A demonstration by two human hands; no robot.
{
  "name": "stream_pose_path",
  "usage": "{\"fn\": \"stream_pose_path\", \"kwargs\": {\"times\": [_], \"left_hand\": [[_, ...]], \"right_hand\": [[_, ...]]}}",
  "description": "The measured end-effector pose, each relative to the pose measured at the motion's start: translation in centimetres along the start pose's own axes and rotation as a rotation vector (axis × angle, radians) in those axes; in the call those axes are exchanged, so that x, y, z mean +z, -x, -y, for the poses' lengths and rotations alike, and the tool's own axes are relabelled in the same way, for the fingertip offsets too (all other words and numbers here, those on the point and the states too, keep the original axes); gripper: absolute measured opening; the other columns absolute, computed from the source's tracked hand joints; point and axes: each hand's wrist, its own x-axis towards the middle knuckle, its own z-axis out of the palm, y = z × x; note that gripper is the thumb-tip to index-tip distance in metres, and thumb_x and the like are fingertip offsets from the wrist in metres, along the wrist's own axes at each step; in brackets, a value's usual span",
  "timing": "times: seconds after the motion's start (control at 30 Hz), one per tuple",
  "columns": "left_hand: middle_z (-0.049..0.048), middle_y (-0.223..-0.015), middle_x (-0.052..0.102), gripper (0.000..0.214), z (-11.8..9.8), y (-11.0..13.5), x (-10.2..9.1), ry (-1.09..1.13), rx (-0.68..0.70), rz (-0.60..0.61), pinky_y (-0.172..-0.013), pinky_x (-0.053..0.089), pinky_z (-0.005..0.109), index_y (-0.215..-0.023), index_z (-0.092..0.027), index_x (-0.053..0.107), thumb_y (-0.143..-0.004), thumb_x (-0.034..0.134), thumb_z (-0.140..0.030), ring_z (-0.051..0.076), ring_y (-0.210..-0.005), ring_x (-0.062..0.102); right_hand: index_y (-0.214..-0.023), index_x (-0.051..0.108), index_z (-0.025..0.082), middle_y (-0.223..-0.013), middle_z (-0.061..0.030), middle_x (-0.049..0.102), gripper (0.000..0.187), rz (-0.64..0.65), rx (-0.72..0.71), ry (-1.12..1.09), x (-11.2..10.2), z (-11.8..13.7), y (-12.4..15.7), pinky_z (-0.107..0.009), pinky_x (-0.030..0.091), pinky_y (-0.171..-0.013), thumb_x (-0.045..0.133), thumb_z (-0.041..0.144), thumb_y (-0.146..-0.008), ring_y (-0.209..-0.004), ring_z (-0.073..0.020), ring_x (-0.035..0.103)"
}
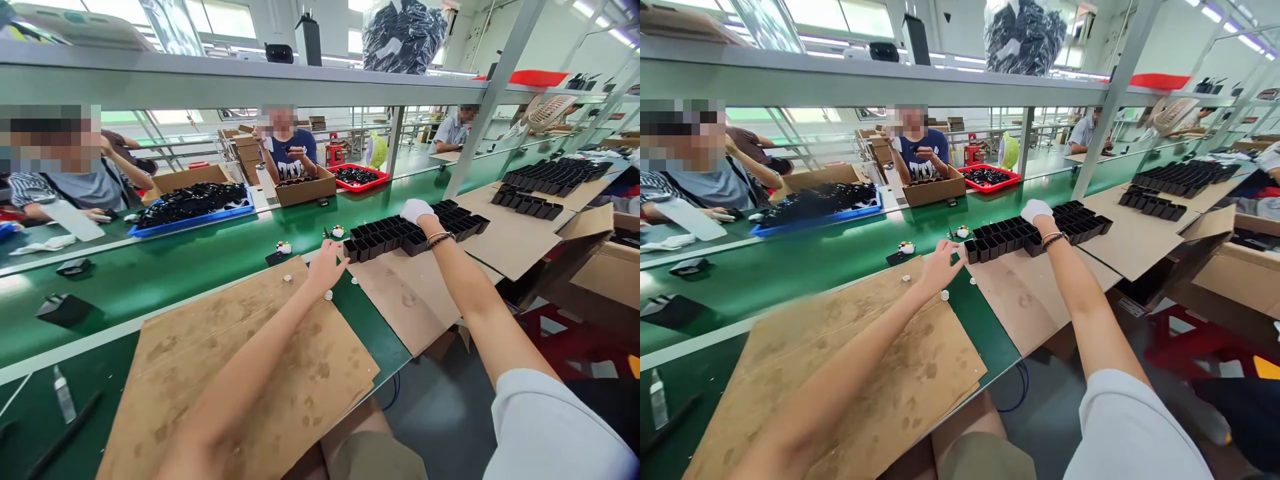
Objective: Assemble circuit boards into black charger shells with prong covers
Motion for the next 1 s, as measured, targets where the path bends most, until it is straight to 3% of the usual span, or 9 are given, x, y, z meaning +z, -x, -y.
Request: {"fn": "stream_pose_path", "kwargs": {"times": [0.1, 0.2, 0.27, 0.37, 0.47, 0.57, 0.77, 0.9, 1.0], "left_hand": [[0.0193, -0.142, 0.049, 0.032, -1.5, -2.4, 2.5, -0.097, -0.039, 0.041, -0.092, 0.056, 0.039, -0.122, -0.013, 0.060, -0.093, 0.067, -0.026, 0.032, -0.115, 0.067], [0.0241, -0.148, 0.042, 0.027, -1.9, -3.4, 4.3, -0.151, -0.092, 0.085, -0.093, 0.056, 0.040, -0.112, -0.010, 0.064, -0.094, 0.068, -0.029, 0.032, -0.110, 0.070], [0.0242, -0.145, 0.047, 0.025, -2.0, -3.6, 5.1, -0.164, -0.118, 0.109, -0.093, 0.056, 0.039, -0.108, -0.009, 0.066, -0.095, 0.069, -0.031, 0.029, -0.107, 0.071], [0.0165, -0.134, 0.059, 0.025, -1.9, -3.3, 5.6, -0.164, -0.132, 0.122, -0.092, 0.057, 0.039, -0.110, -0.010, 0.066, -0.098, 0.066, -0.032, 0.023, -0.105, 0.068], [0.0176, -0.134, 0.058, 0.022, -1.2, -2.4, 4.8, -0.153, -0.114, 0.117, -0.090, 0.057, 0.038, -0.102, -0.009, 0.068, -0.098, 0.065, -0.030, 0.021, -0.096, 0.069], [0.0220, -0.140, 0.049, 0.020, 0.1, -1.1, 2.8, -0.149, -0.095, 0.089, -0.091, 0.056, 0.039, -0.091, -0.009, 0.069, -0.097, 0.065, -0.027, 0.025, -0.092, 0.073], [0.0168, -0.144, 0.044, 0.015, 4.0, 2.1, -3.4, -0.145, -0.088, 0.020, -0.102, 0.054, 0.041, -0.087, -0.012, 0.069, -0.094, 0.066, -0.025, 0.026, -0.100, 0.071], [0.0135, -0.139, 0.047, 0.017, 8.9, 6.1, -8.9, -0.168, -0.140, 0.004, -0.110, 0.051, 0.041, -0.078, -0.014, 0.067, -0.090, 0.070, -0.025, 0.026, -0.108, 0.068], [0.0132, -0.137, 0.049, 0.020, 13.2, 10.7, -13.6, -0.205, -0.202, 0.003, -0.115, 0.048, 0.042, -0.072, -0.016, 0.064, -0.087, 0.072, -0.026, 0.029, -0.119, 0.063]], "right_hand": [[-0.127, 0.064, 0.013, -0.129, -0.0130, 0.065, 0.037, 0.113, 0.072, 0.053, 3.1, -1.2, -1.8, -0.045, 0.058, -0.097, 0.068, 0.037, -0.098, -0.113, -0.0248, 0.066], [-0.128, 0.063, 0.014, -0.131, -0.0137, 0.064, 0.039, 0.165, 0.083, 0.076, 5.0, -2.6, -2.6, -0.044, 0.058, -0.097, 0.068, 0.038, -0.098, -0.115, -0.0250, 0.066], [-0.129, 0.063, 0.014, -0.131, -0.0131, 0.063, 0.038, 0.176, 0.079, 0.089, 5.7, -3.1, -2.8, -0.045, 0.058, -0.097, 0.068, 0.038, -0.099, -0.115, -0.0251, 0.065], [-0.130, 0.063, 0.016, -0.132, -0.0116, 0.063, 0.037, 0.164, 0.060, 0.103, 6.0, -2.8, -2.5, -0.046, 0.057, -0.098, 0.066, 0.038, -0.100, -0.116, -0.0251, 0.065], [-0.129, 0.063, 0.016, -0.131, -0.0110, 0.064, 0.036, 0.135, 0.029, 0.104, 5.5, -1.6, -1.9, -0.046, 0.058, -0.098, 0.065, 0.038, -0.100, -0.115, -0.0246, 0.066], [-0.128, 0.063, 0.016, -0.130, -0.0112, 0.065, 0.036, 0.095, -0.015, 0.099, 4.6, 0.4, -0.9, -0.047, 0.057, -0.099, 0.065, 0.039, -0.100, -0.115, -0.0247, 0.066], [-0.123, 0.068, 0.015, -0.126, -0.0116, 0.070, 0.032, 0.057, -0.121, 0.100, 2.8, 6.5, 2.7, -0.046, 0.052, -0.104, 0.060, 0.037, -0.102, -0.117, -0.0248, 0.067], [-0.120, 0.073, 0.014, -0.128, -0.0175, 0.071, 0.029, 0.066, -0.234, 0.078, 3.3, 12.9, 6.3, -0.039, 0.050, -0.103, 0.056, 0.021, -0.098, -0.122, -0.0316, 0.066], [-0.121, 0.072, 0.012, -0.128, -0.0197, 0.070, 0.029, 0.111, -0.345, 0.043, 4.9, 18.9, 9.6, -0.041, 0.051, -0.103, 0.058, 0.025, -0.099, -0.122, -0.0319, 0.066]]}}
